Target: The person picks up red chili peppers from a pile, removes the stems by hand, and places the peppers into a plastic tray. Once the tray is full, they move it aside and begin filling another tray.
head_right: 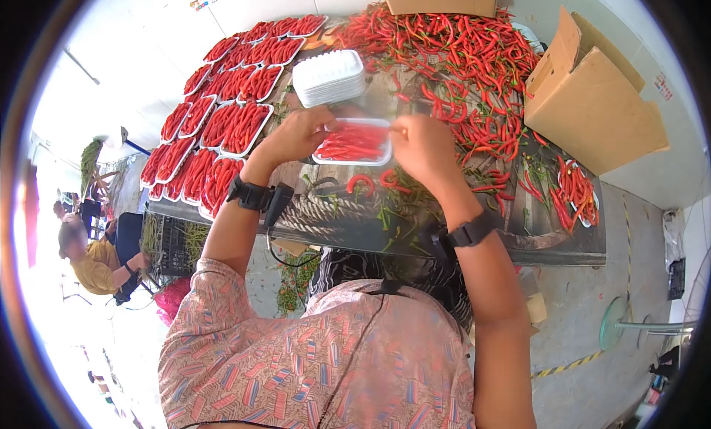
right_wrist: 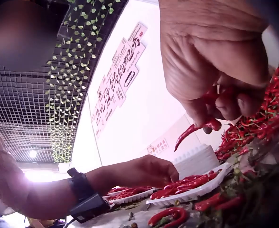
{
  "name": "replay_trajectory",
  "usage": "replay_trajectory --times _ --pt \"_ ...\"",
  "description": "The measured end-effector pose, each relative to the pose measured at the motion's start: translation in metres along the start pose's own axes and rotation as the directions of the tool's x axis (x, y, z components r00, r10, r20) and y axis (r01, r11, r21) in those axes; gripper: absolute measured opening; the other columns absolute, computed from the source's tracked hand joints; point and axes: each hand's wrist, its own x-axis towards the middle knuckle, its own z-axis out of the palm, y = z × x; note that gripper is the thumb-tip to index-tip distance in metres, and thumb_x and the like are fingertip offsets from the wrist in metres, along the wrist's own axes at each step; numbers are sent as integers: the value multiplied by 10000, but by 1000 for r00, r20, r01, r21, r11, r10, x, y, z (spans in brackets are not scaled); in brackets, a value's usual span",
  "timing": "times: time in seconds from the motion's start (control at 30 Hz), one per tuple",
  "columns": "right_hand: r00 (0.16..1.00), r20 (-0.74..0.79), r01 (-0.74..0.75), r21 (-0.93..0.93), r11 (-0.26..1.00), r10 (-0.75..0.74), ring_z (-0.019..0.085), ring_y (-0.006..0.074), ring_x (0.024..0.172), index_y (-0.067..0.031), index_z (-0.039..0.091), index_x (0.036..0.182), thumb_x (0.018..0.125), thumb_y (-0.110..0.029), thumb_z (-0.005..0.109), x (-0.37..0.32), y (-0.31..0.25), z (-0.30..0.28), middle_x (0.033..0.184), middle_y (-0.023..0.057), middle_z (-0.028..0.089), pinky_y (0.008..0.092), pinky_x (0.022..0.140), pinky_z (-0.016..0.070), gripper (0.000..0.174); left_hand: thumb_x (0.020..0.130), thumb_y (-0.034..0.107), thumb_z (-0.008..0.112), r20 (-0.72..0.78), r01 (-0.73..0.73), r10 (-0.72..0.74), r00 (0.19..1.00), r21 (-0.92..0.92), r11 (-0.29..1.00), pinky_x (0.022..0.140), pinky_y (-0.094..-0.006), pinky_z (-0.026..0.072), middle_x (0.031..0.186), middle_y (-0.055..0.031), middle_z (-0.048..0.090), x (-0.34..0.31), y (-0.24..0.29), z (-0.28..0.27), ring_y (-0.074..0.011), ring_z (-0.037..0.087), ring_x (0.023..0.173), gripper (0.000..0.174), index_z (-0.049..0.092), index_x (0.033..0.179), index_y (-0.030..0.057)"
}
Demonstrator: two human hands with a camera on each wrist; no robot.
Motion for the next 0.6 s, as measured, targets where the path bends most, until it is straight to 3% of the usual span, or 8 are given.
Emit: replay_trajectory --times 0.07,0.17,0.27,0.3,0.37,0.47,0.6 --pt "994 -30 105 -112 988 -109 629 351 726 -69 684 813 767 -161 587 7 7 12 764 176 642 432 644 484 142 788 28 560 -3 -10 10 1000 5 1000 679 -402 480 845 -149 602 -1 3 -2 -332 600 771 150 619 925 46" --pt "994 26 112 -254 961 -109 651 306 754 -65 698 932 796 -178 662 16 5 20 820 128 677 402 668 501 180 785 24 554 -10 -42 42 999 0 999 679 -404 472 837 -152 597 -1 4 -3 -335 595 766 137 616 906 41" --pt "996 25 87 -315 945 -83 656 305 756 -68 705 915 792 -185 663 20 1 25 814 144 677 396 680 507 175 781 18 545 -7 -38 38 999 -8 999 684 -401 468 828 -151 596 -1 4 -2 -338 593 771 126 611 886 38" --pt "996 26 87 -316 945 -83 656 305 756 -68 705 915 792 -185 663 22 5 29 814 144 677 396 680 507 175 779 15 542 -8 -44 44 999 -3 999 684 -402 467 823 -152 594 -1 5 -3 -340 592 771 123 609 879 37" --pt "986 -26 157 -228 961 -167 618 380 726 -41 656 733 776 -184 574 25 15 40 732 199 626 472 664 482 170 777 13 539 -11 -50 50 999 2 999 684 -402 466 819 -154 593 -1 6 -4 -342 590 771 120 607 873 35" --pt "982 9 188 -222 957 -190 621 385 728 -37 662 728 780 -181 570 25 13 42 735 206 625 481 674 483 179 774 12 540 -18 -75 74 997 -16 997 689 -406 466 807 -154 591 -2 6 -3 -345 588 768 123 600 879 34" --pt "982 60 188 -194 963 -180 624 390 724 -34 668 724 782 -181 572 26 10 43 738 212 626 487 679 486 185 794 43 564 5 17 -17 1000 -6 1000 724 -394 481 861 -155 618 0 15 -4 -335 604 808 182 616 968 48"
